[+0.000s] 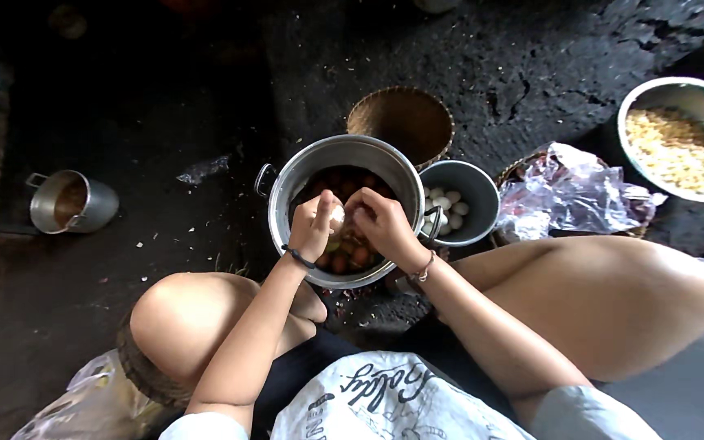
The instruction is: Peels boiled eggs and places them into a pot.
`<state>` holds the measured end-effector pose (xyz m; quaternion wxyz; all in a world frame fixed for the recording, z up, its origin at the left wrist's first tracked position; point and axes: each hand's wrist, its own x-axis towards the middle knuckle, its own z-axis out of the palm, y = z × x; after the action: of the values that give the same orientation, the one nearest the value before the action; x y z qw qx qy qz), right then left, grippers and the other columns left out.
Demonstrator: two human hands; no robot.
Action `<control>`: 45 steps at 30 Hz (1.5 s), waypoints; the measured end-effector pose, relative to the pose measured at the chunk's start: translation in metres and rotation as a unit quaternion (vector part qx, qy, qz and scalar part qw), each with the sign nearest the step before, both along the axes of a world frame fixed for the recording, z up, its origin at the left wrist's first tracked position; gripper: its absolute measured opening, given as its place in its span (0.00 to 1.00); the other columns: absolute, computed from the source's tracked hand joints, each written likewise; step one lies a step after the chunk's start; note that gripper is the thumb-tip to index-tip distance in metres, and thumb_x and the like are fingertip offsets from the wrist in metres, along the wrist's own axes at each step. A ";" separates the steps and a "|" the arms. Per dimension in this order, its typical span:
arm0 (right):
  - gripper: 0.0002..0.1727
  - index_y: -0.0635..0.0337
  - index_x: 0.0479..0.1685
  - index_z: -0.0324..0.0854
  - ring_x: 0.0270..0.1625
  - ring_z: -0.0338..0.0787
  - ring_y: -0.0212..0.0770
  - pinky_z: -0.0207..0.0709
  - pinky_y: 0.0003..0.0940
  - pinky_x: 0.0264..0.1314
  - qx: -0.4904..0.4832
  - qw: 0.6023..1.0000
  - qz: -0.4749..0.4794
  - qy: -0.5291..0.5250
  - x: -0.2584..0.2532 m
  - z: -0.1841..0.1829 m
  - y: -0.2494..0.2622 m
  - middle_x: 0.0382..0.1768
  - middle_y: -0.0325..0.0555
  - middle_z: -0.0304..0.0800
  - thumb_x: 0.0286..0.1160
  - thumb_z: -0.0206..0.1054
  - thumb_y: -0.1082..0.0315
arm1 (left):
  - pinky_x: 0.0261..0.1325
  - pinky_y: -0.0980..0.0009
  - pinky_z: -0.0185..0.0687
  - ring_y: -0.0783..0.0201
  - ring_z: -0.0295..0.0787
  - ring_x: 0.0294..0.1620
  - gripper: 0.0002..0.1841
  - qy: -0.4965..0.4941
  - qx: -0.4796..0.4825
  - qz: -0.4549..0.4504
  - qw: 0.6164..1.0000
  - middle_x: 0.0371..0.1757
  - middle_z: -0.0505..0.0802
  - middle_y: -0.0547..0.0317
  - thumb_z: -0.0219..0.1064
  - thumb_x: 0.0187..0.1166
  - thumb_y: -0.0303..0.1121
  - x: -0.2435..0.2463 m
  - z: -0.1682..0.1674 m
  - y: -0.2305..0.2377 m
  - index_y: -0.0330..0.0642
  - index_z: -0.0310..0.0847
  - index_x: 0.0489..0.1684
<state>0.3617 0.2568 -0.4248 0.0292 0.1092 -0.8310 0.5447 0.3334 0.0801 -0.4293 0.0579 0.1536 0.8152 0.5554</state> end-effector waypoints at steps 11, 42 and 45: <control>0.11 0.63 0.57 0.81 0.38 0.92 0.33 0.89 0.28 0.43 -0.012 1.000 -0.003 0.008 -0.001 0.000 -0.006 0.42 0.47 0.92 0.80 0.67 0.72 | 0.35 0.70 0.78 0.69 0.79 0.30 0.25 0.027 -0.030 0.017 0.999 0.33 0.82 0.59 0.41 0.94 0.49 -0.003 -0.002 0.007 0.42 0.81 0.43; 0.18 0.60 0.68 0.81 0.31 0.87 0.35 0.84 0.31 0.36 0.023 0.999 -0.042 -0.018 -0.001 0.009 -0.003 0.38 0.47 0.89 0.83 0.68 0.63 | 0.63 0.69 0.80 0.70 0.82 0.58 0.22 -0.083 0.122 0.034 0.988 0.60 0.84 0.55 0.45 0.94 0.45 0.012 -0.002 0.021 0.39 0.72 0.72; 0.18 0.62 0.68 0.79 0.37 0.89 0.38 0.86 0.36 0.42 0.050 0.997 -0.058 -0.013 0.002 0.008 -0.008 0.42 0.50 0.90 0.83 0.66 0.65 | 0.64 0.67 0.79 0.68 0.82 0.60 0.22 -0.060 0.100 0.044 0.992 0.62 0.84 0.53 0.47 0.93 0.45 0.013 -0.006 0.024 0.38 0.72 0.72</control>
<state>0.3635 0.2488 -0.4171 0.0448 0.0549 -0.8624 0.5012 0.3467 0.1040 -0.4358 0.0666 0.0888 0.7565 0.6445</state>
